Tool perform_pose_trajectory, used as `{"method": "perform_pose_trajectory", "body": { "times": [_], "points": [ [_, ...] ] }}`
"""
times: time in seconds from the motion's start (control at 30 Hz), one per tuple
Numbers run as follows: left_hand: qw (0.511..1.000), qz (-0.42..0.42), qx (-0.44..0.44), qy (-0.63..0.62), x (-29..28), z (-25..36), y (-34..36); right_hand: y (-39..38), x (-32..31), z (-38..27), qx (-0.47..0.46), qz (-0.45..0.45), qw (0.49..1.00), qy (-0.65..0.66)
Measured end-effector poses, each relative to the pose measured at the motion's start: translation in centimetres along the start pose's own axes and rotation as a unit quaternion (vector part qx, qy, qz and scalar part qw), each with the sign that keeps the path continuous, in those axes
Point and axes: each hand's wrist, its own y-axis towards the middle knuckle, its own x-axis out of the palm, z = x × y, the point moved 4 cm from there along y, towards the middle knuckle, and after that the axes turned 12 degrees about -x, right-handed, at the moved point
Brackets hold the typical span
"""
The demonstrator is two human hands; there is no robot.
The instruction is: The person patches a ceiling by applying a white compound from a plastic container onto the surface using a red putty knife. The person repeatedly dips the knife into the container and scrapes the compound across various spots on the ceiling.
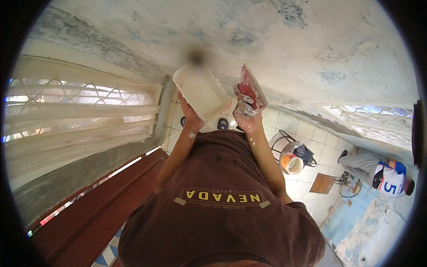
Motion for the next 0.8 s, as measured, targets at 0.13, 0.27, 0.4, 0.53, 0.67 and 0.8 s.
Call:
{"method": "perform_pose_trajectory", "body": {
  "times": [0.13,0.27,0.4,0.53,0.67,0.8],
  "points": [
    [1.0,-0.005,0.015,-0.016,-2.6,2.0,0.1,1.1,-0.9,-0.9,-0.062,0.055,0.992,-0.097],
    [0.998,-0.014,0.022,-0.053,-4.4,4.2,-0.1,1.9,-1.1,-1.7,-0.193,0.218,0.931,-0.222],
    [0.997,0.021,0.053,-0.043,-5.9,6.7,-0.7,4.0,-1.3,-1.1,-0.194,0.142,0.93,-0.279],
    [0.996,-0.003,0.051,-0.072,-6.1,9.5,-0.9,5.9,-1.3,0.6,-0.241,0.097,0.92,-0.292],
    [0.995,-0.032,0.019,-0.097,-6.1,12.0,-0.6,8.0,-0.1,3.3,-0.292,0.04,0.888,-0.352],
    [0.999,0.002,0.027,-0.035,-7.3,14.2,0.5,10.3,0.7,5.1,-0.315,0.052,0.839,-0.441]
  ]
}}
